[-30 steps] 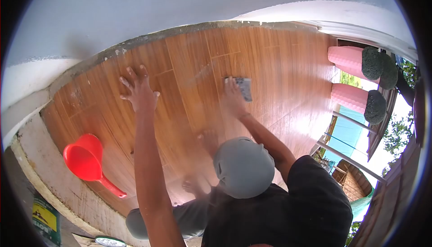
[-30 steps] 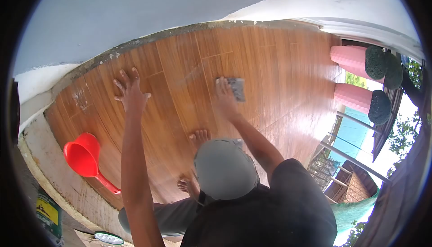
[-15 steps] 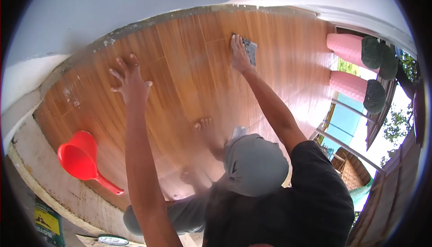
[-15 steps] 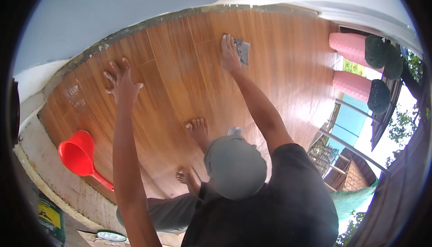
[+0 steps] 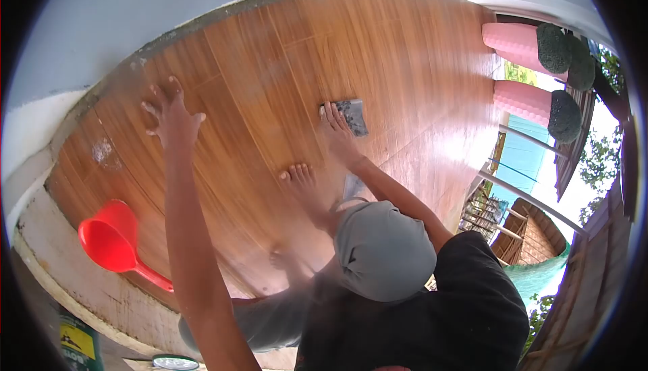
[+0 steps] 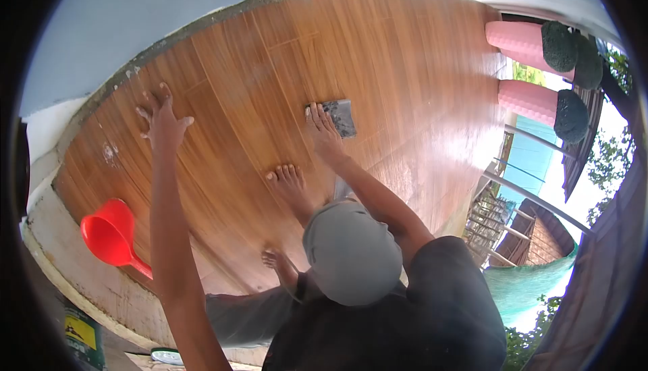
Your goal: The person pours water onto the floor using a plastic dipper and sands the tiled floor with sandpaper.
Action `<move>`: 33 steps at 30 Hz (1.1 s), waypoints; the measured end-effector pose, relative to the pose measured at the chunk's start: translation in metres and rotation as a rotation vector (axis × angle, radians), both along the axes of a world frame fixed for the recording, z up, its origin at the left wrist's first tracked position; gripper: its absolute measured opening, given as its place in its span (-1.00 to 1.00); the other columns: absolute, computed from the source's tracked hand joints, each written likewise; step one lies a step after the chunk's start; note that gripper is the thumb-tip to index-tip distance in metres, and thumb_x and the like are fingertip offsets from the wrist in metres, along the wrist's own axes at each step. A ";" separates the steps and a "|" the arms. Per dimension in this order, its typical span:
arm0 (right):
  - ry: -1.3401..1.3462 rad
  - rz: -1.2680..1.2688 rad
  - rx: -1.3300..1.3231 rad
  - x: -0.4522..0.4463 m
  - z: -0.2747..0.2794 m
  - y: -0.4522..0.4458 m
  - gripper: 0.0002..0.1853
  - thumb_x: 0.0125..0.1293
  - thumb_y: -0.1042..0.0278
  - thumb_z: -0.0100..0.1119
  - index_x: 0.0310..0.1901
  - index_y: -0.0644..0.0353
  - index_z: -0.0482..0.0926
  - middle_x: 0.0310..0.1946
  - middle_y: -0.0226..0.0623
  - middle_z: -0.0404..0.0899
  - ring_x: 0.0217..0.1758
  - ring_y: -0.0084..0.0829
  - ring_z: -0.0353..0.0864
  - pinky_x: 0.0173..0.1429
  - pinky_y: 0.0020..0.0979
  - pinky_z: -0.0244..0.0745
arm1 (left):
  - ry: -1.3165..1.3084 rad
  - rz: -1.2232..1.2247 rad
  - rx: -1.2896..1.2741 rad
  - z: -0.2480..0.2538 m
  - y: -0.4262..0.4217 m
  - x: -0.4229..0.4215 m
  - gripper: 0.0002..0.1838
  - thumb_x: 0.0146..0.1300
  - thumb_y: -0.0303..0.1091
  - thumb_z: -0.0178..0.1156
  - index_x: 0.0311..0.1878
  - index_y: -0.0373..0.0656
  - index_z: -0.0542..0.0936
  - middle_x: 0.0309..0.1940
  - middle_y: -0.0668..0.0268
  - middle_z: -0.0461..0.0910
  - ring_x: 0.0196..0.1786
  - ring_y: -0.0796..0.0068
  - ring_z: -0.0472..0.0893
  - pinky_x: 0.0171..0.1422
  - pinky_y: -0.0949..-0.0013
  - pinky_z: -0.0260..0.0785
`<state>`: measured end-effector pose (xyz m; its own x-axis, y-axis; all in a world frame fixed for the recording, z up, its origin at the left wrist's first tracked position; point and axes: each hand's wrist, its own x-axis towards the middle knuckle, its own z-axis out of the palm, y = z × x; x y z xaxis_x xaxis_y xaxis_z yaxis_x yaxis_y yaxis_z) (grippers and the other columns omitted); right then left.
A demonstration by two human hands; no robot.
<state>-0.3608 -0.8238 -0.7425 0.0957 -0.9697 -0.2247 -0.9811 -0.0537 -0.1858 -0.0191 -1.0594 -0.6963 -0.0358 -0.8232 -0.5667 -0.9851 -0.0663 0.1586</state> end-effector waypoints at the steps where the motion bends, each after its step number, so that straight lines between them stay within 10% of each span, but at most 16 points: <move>1: 0.044 0.012 -0.009 -0.004 -0.002 -0.012 -0.27 0.21 0.63 -0.02 0.48 0.37 0.14 0.56 0.14 -0.03 0.63 0.04 -0.03 0.62 -0.03 0.02 | 0.004 0.005 -0.008 -0.001 -0.003 0.000 0.13 0.12 -0.18 0.48 0.62 0.30 -0.09 0.65 0.13 -0.28 0.61 -0.34 -0.20 0.31 -0.65 0.17; 12: 0.344 -0.044 0.011 -0.002 0.018 -0.057 -0.32 0.27 0.59 -0.04 0.46 0.42 0.14 0.56 0.09 -0.01 0.65 0.01 -0.07 0.63 0.00 -0.04 | 0.027 0.033 0.012 0.000 -0.007 0.001 0.10 0.10 -0.16 0.49 0.61 0.38 -0.02 0.67 0.26 -0.30 0.64 -0.21 -0.24 0.38 -0.64 0.06; 30: -0.019 -0.099 0.016 0.026 -0.002 -0.022 -0.34 0.31 0.59 -0.11 0.47 0.42 0.09 0.58 0.15 -0.14 0.66 0.09 -0.18 0.65 0.05 -0.11 | 0.027 0.015 -0.038 -0.005 -0.006 0.004 0.10 0.11 -0.15 0.48 0.62 0.34 -0.03 0.66 0.20 -0.26 0.62 -0.28 -0.14 0.37 -0.64 0.08; 33: 0.072 -0.001 -0.016 0.021 0.026 -0.122 -0.31 0.32 0.54 -0.08 0.49 0.40 0.05 0.59 0.12 -0.16 0.67 0.06 -0.21 0.64 0.05 -0.09 | 0.023 -0.006 -0.042 -0.009 -0.001 0.001 0.10 0.11 -0.14 0.48 0.62 0.33 -0.03 0.66 0.20 -0.26 0.62 -0.27 -0.14 0.37 -0.63 0.08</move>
<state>-0.3400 -0.9454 -0.7169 0.0791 -0.9733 -0.2152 -0.9919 -0.0554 -0.1141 -0.0177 -1.0602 -0.7056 -0.0532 -0.8457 -0.5309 -0.9816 -0.0534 0.1834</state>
